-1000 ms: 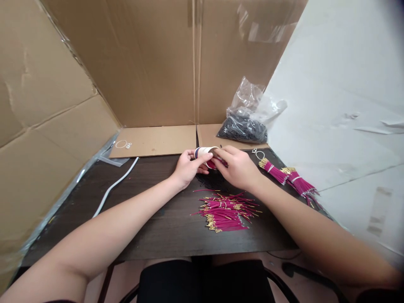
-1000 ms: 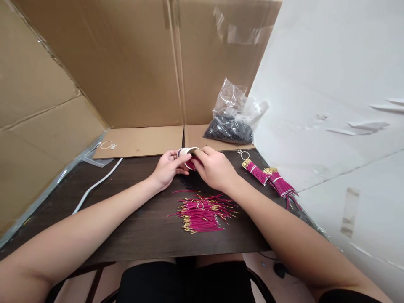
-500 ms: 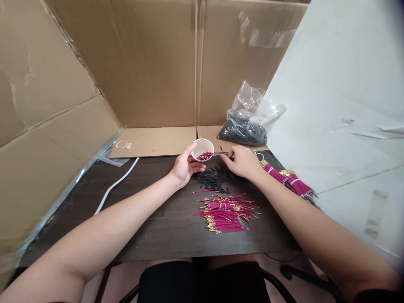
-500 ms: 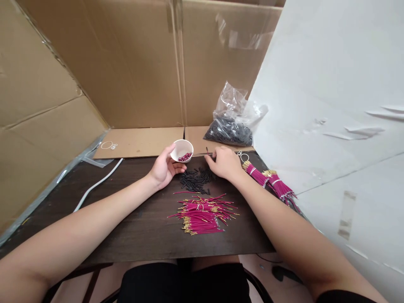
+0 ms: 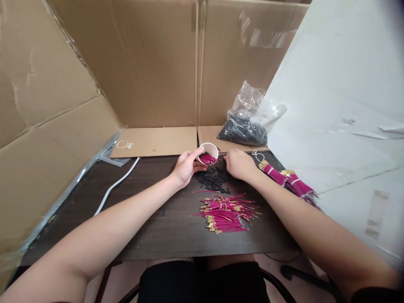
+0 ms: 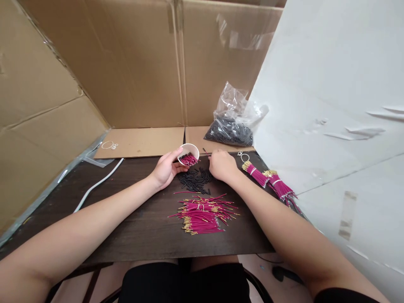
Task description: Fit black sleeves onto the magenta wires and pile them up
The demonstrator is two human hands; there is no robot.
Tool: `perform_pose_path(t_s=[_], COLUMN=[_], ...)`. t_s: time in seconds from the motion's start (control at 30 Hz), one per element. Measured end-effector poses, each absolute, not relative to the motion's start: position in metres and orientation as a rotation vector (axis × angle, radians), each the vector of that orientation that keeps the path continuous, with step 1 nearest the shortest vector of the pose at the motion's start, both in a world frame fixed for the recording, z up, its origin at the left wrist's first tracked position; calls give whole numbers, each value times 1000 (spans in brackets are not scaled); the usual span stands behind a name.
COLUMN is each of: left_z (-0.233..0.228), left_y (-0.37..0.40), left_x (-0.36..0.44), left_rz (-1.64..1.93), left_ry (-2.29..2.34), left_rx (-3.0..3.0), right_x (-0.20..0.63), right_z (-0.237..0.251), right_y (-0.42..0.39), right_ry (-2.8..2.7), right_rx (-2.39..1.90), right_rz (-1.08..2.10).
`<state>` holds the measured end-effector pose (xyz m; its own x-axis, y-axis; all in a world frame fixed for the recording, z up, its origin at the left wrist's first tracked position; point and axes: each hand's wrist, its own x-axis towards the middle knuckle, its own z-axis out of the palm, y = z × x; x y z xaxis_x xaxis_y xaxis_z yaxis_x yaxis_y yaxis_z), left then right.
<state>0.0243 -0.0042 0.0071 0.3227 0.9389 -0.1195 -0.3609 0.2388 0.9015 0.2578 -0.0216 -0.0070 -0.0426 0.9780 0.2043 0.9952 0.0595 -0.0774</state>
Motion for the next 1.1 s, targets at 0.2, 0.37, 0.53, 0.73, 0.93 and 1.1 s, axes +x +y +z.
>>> perform_pose_path(t_s=[0.2,0.37,0.53,0.73,0.93,1.1], left_z=[7,7,4,1,3,3], left_y=[-5,-6,-4,-6,-13,-16], left_x=[26,26,28,30,30,30], left_rz=[1090,1129,1160,1169,1086,1058], left_ry=[802,803,833,875,838,820], left_rx=[876,878,947,1080,1227,1268], right_x=[264,251,240,239,235,230], right_z=[13,39,41,38,37,30], right_y=[-34,-63,-76,-73,-74,-73], right_ry=[-1858,-1797,-1990,-2079,-2099,-2045], right_rx=[-1673,-1224,-1129,-1080,-1101,-1167], right_rz=[-47,52,93,76,66,45])
